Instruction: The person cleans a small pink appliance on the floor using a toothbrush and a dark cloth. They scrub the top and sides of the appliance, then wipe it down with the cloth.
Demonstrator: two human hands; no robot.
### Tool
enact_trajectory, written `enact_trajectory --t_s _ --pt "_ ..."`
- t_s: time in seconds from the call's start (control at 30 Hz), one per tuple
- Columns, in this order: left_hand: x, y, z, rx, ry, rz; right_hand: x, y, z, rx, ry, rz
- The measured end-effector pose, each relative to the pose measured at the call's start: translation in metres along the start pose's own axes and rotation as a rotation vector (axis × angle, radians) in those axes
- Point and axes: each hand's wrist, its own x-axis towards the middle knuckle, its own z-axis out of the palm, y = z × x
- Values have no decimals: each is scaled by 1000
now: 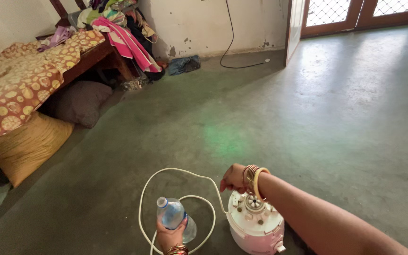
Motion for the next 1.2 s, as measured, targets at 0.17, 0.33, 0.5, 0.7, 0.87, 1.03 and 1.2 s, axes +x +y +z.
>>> enact_trajectory --t_s 0.17,0.33,0.5,0.7,0.87,1.03,1.2 --pt "1 -6 4 71 78 34 -17 1 -38 -65 196 -126" --pt "2 -12 5 53 56 15 -40 18 -68 -49 314 -105" --pt "-6 7 -8 74 14 -103 -97 23 -67 -157 336 -114" --pt "-7 11 -11 51 86 -455 -137 19 -33 -161 315 -205" --pt "-38 0 23 -306 96 -405 -154 23 -21 -287 354 -266" --pt "-98 86 23 -178 -127 64 -156 41 -15 -384 384 -333" --pt "-146 176 19 -114 -266 445 -170 50 -9 -413 446 -370"
